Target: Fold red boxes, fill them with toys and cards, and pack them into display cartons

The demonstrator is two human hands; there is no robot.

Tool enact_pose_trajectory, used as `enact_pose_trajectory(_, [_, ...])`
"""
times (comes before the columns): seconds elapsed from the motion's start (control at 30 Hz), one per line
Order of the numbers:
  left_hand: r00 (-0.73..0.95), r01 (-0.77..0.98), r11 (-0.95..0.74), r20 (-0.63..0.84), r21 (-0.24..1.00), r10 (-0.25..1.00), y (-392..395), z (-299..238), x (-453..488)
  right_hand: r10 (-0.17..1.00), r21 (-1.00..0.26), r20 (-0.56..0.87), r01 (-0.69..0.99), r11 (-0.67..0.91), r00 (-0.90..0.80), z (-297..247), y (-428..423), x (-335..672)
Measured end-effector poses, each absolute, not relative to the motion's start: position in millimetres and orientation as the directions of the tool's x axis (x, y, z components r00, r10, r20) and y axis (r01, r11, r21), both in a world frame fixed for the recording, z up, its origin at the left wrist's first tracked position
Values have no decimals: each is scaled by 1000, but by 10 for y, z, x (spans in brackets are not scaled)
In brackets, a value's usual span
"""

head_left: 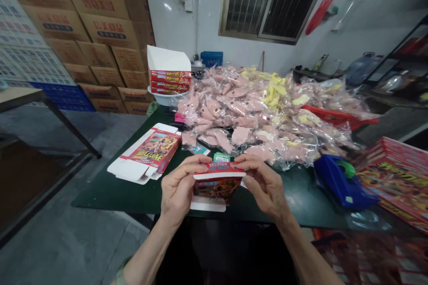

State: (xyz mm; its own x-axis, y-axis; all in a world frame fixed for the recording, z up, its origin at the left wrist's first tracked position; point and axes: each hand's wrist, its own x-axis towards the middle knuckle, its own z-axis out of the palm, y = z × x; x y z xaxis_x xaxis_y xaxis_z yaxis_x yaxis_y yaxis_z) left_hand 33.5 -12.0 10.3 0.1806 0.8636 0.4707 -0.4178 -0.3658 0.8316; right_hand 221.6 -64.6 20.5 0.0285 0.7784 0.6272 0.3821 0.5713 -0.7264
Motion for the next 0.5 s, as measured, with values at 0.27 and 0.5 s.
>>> enact_pose_trajectory(0.27, [337,-69,-518,509,853,792,-143,360,231,781,-746,614,406,528,114,224,-668,2179])
enact_pose_trajectory(0.5, [364,-60,-595,572,802,735,-102,411,215,736,-673,668,508,538,106,299,-744,2121])
